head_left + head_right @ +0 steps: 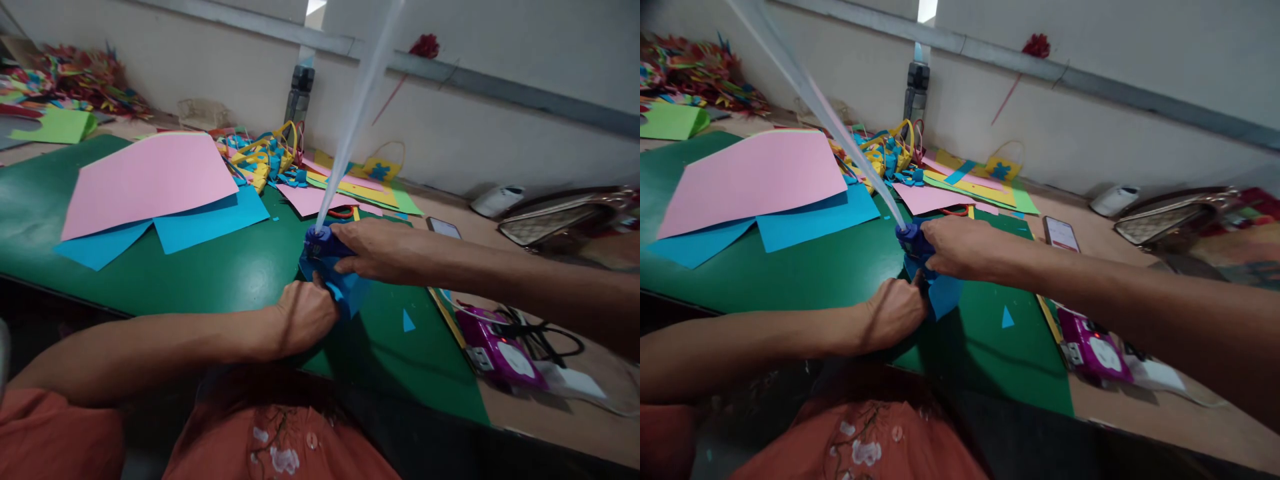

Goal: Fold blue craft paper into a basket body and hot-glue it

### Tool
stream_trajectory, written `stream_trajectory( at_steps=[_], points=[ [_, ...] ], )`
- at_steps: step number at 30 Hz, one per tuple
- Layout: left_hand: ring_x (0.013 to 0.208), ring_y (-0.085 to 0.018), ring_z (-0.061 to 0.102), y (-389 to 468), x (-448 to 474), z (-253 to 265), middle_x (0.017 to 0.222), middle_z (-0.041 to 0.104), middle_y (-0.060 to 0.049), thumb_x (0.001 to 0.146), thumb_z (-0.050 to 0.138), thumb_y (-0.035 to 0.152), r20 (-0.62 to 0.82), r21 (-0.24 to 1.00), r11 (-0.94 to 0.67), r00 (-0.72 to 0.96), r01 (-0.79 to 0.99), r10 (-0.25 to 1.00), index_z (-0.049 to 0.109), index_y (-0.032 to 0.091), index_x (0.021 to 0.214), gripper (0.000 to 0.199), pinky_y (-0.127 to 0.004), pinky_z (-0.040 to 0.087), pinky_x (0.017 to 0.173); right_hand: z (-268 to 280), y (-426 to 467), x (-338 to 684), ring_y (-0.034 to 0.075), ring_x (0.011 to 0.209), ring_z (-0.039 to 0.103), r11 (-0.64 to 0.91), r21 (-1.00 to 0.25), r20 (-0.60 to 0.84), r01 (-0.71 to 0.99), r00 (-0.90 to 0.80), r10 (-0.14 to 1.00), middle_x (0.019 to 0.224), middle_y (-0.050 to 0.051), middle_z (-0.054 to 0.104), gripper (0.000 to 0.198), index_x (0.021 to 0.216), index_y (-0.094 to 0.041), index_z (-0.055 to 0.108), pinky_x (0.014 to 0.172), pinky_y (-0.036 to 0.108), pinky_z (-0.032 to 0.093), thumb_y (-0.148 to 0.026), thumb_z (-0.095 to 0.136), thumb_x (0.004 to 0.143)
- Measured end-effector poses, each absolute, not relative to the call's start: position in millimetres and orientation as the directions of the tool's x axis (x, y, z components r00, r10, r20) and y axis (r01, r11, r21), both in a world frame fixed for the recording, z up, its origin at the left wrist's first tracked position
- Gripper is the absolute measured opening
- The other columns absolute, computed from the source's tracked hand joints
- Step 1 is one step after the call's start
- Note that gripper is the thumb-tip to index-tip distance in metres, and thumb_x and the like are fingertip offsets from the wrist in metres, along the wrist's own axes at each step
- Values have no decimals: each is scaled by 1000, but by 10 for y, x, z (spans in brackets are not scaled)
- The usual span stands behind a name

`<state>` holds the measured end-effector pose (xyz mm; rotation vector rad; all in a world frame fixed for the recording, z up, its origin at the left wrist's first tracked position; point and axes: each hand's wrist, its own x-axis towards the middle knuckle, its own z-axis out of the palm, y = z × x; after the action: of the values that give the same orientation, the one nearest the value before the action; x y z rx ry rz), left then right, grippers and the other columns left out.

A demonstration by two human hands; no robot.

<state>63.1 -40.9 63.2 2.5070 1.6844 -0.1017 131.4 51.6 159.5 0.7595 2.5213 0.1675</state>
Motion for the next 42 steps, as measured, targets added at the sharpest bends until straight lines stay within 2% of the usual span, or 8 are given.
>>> stream_trajectory(
  at_steps=[4, 10, 17, 31, 37, 40, 42],
  points=[
    [64, -25, 67, -402, 638, 641, 83, 66, -22, 84, 43, 8, -133, 66, -373, 378, 926, 916, 68, 6, 86, 25, -30, 51, 49, 1584, 525, 1319, 18, 63, 55, 823, 250, -437, 510, -699, 566, 76, 8, 61, 24, 93, -14, 59, 46, 25, 31, -29, 51, 76],
    [63, -21, 66, -406, 669, 601, 79, 66, -20, 83, 46, 6, -80, 51, -348, 351, 936, 933, 67, 5, 88, 21, -27, 49, 50, 1589, 527, 1359, 19, 62, 55, 809, 281, -446, 516, -676, 586, 76, 9, 62, 22, 91, -15, 60, 48, 26, 32, -29, 51, 76],
    [61, -21, 66, -401, 676, 522, 70, 66, -15, 81, 43, 2, -48, 40, -365, 367, 930, 929, 67, 7, 76, 25, -24, 47, 44, 1610, 509, 1369, 19, 64, 56, 789, 323, -460, 523, -642, 614, 77, 9, 62, 20, 90, -16, 61, 48, 26, 32, -29, 52, 77],
    [52, -21, 62, -457, 670, 629, 57, 61, -9, 76, 39, -5, -48, 42, -360, 362, 932, 931, 64, 8, 67, 29, -26, 42, 42, 1610, 519, 1420, 18, 64, 56, 784, 349, -454, 514, -639, 621, 75, 8, 62, 19, 85, -16, 61, 47, 25, 30, -30, 52, 75],
    [61, -22, 65, -452, 669, 603, 72, 66, -14, 80, 42, 0, -59, 8, -376, 375, 927, 925, 66, 7, 82, 25, -26, 45, 46, 1676, 462, 1418, 18, 61, 54, 765, 352, -414, 539, -643, 644, 73, 7, 60, 23, 90, -15, 60, 47, 26, 31, -32, 51, 77],
    [71, -24, 66, -452, 661, 556, 91, 66, -21, 83, 40, 3, -57, -20, -382, 381, 924, 923, 63, 4, 97, 27, -28, 47, 50, 1791, 401, 1458, 15, 53, 49, 766, 333, -367, 549, -673, 642, 65, 5, 57, 18, 83, -16, 58, 46, 27, 28, -32, 53, 77],
    [82, -26, 65, -457, 656, 507, 109, 60, -26, 85, 40, 6, -42, -37, -388, 387, 921, 921, 60, 4, 107, 30, -29, 49, 53, 1865, 378, 1526, 13, 51, 45, 807, 271, -299, 524, -751, 588, 63, 3, 55, 15, 76, -18, 56, 47, 28, 27, -32, 55, 77]
  ],
)
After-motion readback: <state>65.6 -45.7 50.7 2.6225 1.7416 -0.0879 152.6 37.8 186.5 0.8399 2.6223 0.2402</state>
